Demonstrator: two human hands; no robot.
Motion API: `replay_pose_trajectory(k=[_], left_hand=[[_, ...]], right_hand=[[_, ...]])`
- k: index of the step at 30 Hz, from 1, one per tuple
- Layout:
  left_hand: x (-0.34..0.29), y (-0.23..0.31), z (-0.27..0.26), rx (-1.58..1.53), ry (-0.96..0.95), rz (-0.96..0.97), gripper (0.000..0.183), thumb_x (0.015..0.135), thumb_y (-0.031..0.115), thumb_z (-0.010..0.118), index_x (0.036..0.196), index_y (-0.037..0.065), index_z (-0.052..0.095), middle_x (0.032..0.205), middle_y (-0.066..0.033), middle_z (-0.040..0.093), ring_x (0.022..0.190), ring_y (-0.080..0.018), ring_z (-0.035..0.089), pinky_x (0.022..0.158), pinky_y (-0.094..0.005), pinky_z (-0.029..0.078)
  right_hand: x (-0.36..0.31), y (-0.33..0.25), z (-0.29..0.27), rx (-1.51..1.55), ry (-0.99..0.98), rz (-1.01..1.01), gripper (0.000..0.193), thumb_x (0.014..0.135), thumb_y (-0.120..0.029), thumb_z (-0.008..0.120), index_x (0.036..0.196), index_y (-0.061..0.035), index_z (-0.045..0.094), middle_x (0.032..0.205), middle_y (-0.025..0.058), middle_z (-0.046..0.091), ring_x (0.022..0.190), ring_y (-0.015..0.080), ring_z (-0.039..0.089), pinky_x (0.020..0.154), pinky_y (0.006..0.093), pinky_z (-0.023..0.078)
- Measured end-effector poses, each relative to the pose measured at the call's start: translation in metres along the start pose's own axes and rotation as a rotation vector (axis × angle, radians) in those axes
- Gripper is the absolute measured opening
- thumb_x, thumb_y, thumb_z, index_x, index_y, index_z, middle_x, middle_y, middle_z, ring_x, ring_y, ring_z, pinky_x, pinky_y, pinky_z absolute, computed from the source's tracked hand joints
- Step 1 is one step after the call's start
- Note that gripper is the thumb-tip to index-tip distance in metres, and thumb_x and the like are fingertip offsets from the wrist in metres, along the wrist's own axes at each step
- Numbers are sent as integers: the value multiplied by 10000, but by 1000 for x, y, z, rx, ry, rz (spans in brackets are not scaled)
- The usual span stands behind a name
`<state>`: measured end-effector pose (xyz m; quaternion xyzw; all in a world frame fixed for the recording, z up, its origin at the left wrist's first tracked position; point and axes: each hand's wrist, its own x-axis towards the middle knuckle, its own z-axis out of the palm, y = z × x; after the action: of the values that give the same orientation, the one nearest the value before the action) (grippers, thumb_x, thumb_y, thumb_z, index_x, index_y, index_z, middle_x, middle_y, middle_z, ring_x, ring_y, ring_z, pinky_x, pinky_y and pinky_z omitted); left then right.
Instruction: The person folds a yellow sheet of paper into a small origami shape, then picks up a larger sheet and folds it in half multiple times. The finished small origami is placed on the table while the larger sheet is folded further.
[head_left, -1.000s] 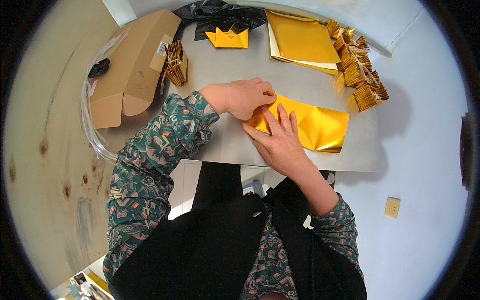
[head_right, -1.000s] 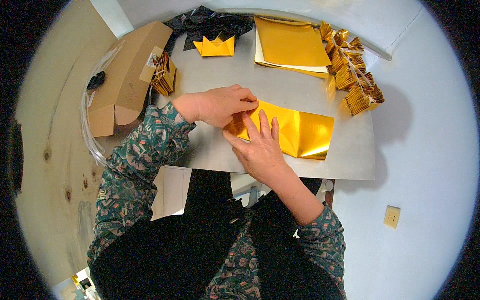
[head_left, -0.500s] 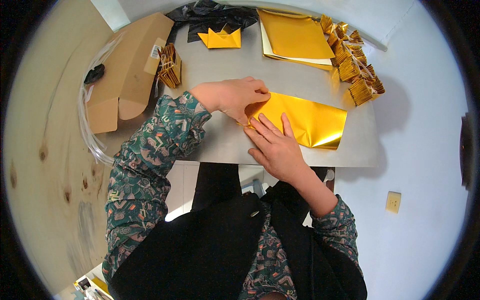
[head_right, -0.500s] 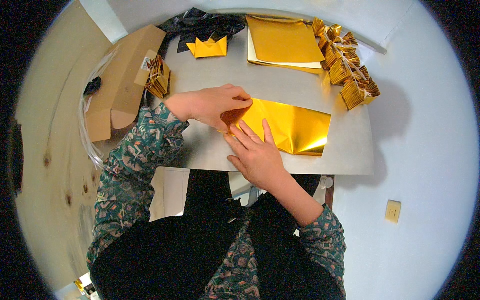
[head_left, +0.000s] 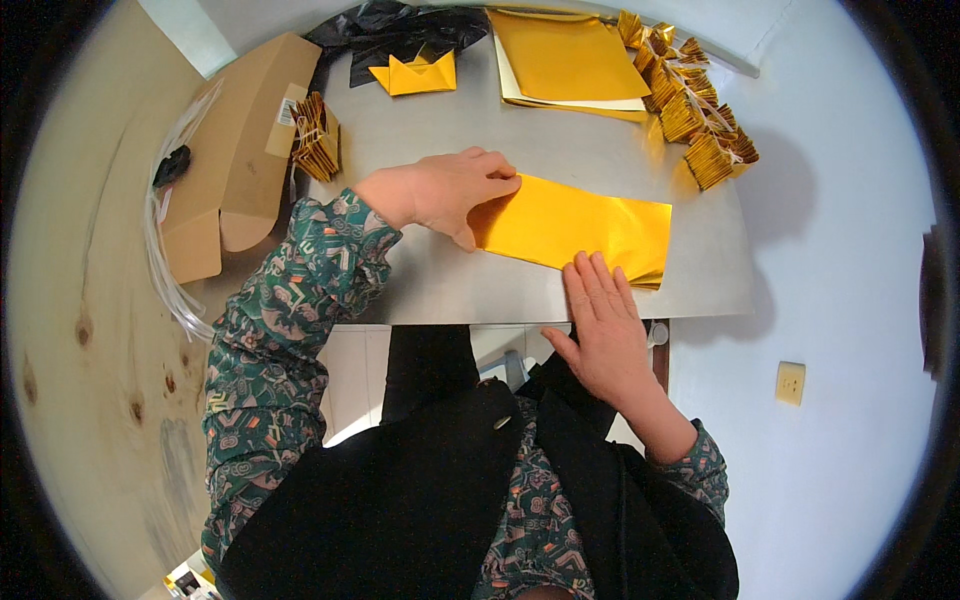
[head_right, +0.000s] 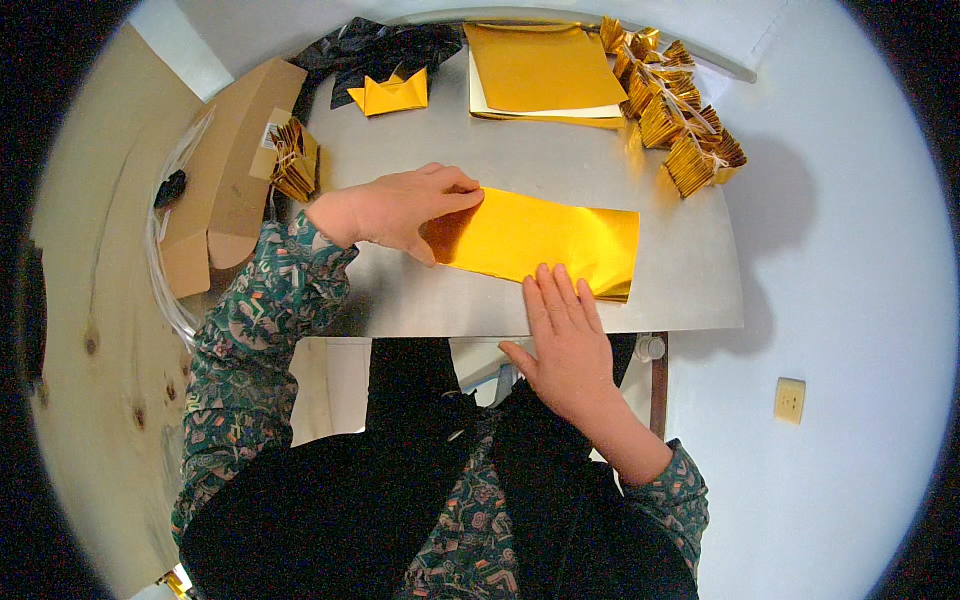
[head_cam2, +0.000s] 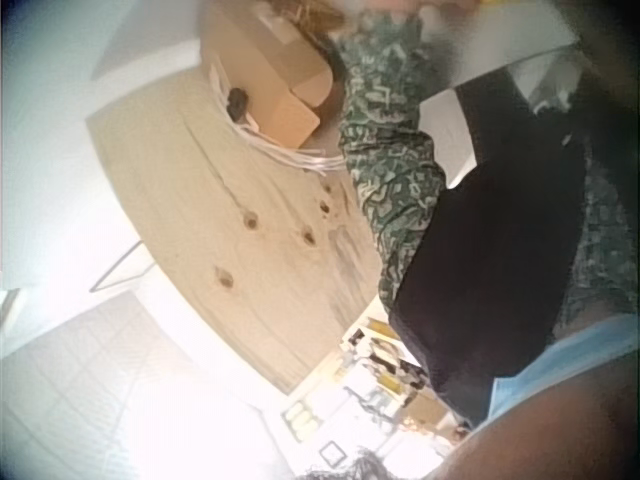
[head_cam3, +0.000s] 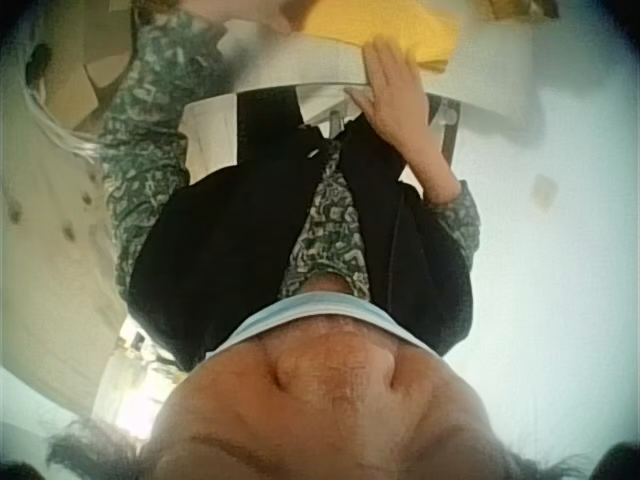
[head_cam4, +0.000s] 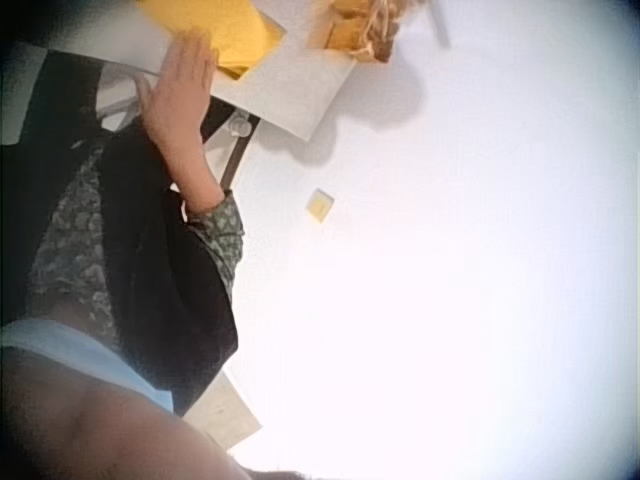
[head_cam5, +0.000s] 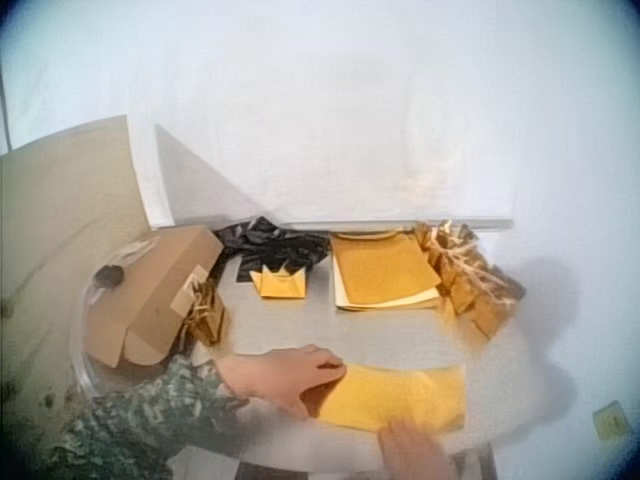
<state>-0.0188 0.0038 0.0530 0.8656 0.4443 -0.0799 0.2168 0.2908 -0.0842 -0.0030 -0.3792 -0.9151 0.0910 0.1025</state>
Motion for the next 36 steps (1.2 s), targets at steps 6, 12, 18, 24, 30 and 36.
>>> replay_pose_trajectory(k=[6, 12, 18, 24, 30, 36], left_hand=[[1, 1, 0, -22, -7, -10, 971, 758, 232, 888, 1576, 42, 400, 1560, -158, 411, 1424, -348, 404, 1188, -392, 417], [1, 4, -3, -22, -45, -44, 993, 751, 226, 892, 1586, 48, 385, 1559, -151, 405, 1417, -348, 409, 1175, -396, 429], [-1, 4, -2, -21, -8, -27, 983, 731, 229, 896, 1568, 45, 415, 1542, -144, 428, 1408, -343, 422, 1157, -401, 445], [-1, 3, -1, 17, 15, -7, 973, 721, 230, 896, 1555, 42, 432, 1542, -148, 436, 1405, -349, 428, 1151, -400, 446], [0, 4, 0, 9, 12, -20, 977, 721, 241, 899, 1556, 43, 432, 1536, -150, 446, 1401, -358, 430, 1159, -395, 438], [-1, 4, 0, 4, 7, -23, 975, 731, 247, 897, 1559, 39, 428, 1533, -154, 446, 1408, -356, 424, 1163, -389, 434]], right_hand=[[-27, 17, -10, -109, -31, 144, 814, 962, -473, 679, 1567, 4, 417, 1637, 186, 416, 1569, 310, 311, 1294, 570, 94], [-47, 31, -25, -135, -70, 289, 749, 1007, -421, 641, 1586, -14, 397, 1653, 171, 397, 1581, 300, 291, 1292, 595, 43], [-11, 26, -40, -62, 143, 74, 464, 970, -265, 684, 1362, -25, 625, 1510, 176, 551, 1457, 370, 446, 1246, 621, 189], [64, -15, 0, 271, 154, -306, 437, 917, -110, 697, 1345, -43, 640, 1395, 146, 611, 1308, 378, 534, 1136, 482, 416], [77, -7, 8, 225, 136, -380, 394, 885, -134, 728, 1262, -31, 673, 1338, 98, 642, 1271, 324, 561, 1093, 448, 465], [56, 7, -3, 209, 113, -318, 405, 891, -130, 733, 1283, -44, 680, 1338, 93, 653, 1272, 309, 569, 1092, 427, 470]])
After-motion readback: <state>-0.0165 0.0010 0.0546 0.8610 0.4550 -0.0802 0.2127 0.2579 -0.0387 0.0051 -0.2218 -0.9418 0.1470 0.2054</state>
